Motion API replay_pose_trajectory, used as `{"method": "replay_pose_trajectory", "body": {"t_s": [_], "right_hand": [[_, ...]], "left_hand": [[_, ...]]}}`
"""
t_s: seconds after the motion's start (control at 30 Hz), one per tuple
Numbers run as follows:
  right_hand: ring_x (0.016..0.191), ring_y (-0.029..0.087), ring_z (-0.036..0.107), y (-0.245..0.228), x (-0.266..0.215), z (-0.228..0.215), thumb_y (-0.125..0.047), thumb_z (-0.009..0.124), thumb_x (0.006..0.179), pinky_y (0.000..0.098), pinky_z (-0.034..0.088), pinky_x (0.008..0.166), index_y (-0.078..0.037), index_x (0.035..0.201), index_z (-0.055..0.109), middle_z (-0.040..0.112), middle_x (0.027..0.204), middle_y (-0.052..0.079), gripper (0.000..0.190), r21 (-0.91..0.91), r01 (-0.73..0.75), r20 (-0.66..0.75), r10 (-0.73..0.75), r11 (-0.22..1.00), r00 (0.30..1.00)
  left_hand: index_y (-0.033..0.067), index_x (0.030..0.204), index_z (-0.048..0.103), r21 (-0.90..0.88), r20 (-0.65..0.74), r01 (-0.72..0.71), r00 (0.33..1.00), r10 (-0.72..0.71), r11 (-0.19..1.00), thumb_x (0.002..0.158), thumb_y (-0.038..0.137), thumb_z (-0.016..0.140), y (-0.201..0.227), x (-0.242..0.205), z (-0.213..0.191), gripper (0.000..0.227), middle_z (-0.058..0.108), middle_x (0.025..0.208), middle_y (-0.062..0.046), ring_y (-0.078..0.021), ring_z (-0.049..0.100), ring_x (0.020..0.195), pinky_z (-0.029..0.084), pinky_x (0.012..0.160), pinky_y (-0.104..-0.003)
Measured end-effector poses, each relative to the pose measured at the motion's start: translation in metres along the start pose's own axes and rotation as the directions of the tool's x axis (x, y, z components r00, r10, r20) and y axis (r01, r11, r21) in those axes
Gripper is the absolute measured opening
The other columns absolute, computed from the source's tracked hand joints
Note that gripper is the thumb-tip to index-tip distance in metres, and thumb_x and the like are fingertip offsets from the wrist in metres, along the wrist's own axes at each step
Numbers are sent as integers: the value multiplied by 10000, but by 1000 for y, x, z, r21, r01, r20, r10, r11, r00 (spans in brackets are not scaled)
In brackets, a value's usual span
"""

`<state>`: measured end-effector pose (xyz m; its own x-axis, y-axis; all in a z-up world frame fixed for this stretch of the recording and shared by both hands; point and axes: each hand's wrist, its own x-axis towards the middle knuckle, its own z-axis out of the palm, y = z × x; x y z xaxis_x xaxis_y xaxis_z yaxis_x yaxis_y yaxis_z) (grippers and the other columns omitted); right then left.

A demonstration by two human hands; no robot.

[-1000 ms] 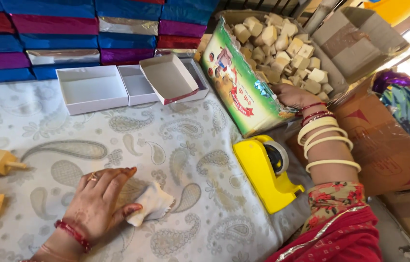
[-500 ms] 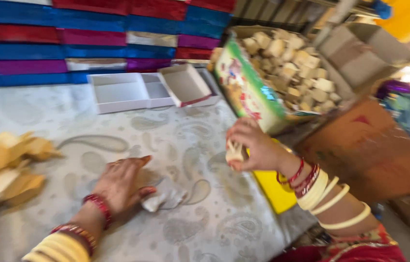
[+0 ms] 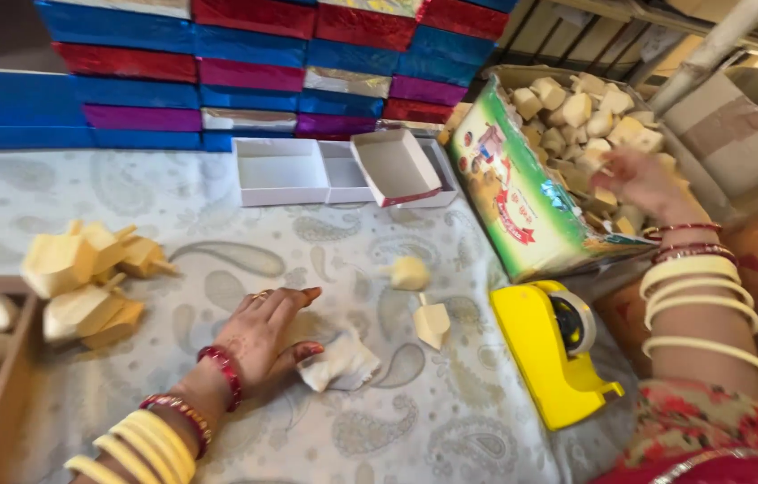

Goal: The person wipes small wooden toy parts with a white cloth on a table. They pick up each piece, rub it with the cloth, and place it back on the table. The workspace includes boxes of wooden parts and colorful gift boxes in the background.

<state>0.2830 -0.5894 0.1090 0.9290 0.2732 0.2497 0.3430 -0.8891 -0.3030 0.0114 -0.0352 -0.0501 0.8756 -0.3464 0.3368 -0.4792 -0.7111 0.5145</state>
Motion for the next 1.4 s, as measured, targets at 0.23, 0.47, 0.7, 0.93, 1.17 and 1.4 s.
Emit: {"method": "replay_pose_trajectory", "body": {"t_s": [0.23, 0.47, 0.7, 0.93, 1.17, 1.4], "right_hand": [[1297, 314, 561, -14, -16, 25, -377, 468, 1040, 434, 404, 1074, -44, 1429, 552, 602, 1432, 175, 519, -247, -471, 420, 531, 847, 736], [1285, 348, 559, 19, -2, 45, -390, 405, 1040, 434, 425, 1055, -59, 1410, 550, 571, 1440, 214, 517, -426, -279, 440, 467, 860, 767], [1069, 301, 663, 153, 2, 76, -350, 413, 1056, 383, 529, 902, 24, 1329, 626, 747, 1257, 171, 510, -437, -354, 528, 554, 827, 643], [1206, 209, 572, 81, -8, 57, -510, 388, 1043, 333, 407, 1047, 0, 1390, 604, 635, 1419, 102, 653, -213, -631, 462, 646, 746, 607], [1243, 247, 598, 116, -2, 67, -506, 461, 1022, 357, 434, 1060, 20, 1393, 605, 640, 1445, 119, 660, -344, -688, 436, 757, 639, 486], [1292, 280, 578, 174, 8, 86, -498, 446, 1046, 406, 452, 1061, -2, 1407, 580, 582, 1489, 150, 628, -491, -507, 399, 700, 709, 592]], "left_hand": [[116, 1385, 528, 12, 41, 6, 999, -7, 1000, 840, 484, 680, -1, 2, 5, 674, 631, 1237, -106, -334, 596, 1126, 443, 977, -449], [173, 1412, 569, 15, 125, 32, 992, -34, 999, 842, 479, 649, 5, 3, 2, 652, 662, 1242, -70, -298, 627, 1091, 458, 951, -439], [178, 1377, 591, 15, 126, 28, 992, -30, 999, 838, 481, 637, 3, 4, 7, 621, 687, 1200, -62, -289, 623, 1107, 460, 958, -443], [174, 1350, 610, 27, 98, -8, 995, 5, 1000, 846, 475, 633, 2, 2, 7, 587, 696, 1169, -52, -286, 634, 1093, 465, 953, -448], [167, 1334, 624, 13, 83, -28, 996, 27, 1000, 852, 453, 639, 2, 1, 4, 561, 707, 1124, -62, -291, 634, 1086, 465, 953, -449], [170, 1313, 624, 11, 100, -18, 995, 17, 1000, 848, 458, 631, 1, 1, 5, 547, 714, 1144, -53, -290, 634, 1087, 465, 952, -447]]}}
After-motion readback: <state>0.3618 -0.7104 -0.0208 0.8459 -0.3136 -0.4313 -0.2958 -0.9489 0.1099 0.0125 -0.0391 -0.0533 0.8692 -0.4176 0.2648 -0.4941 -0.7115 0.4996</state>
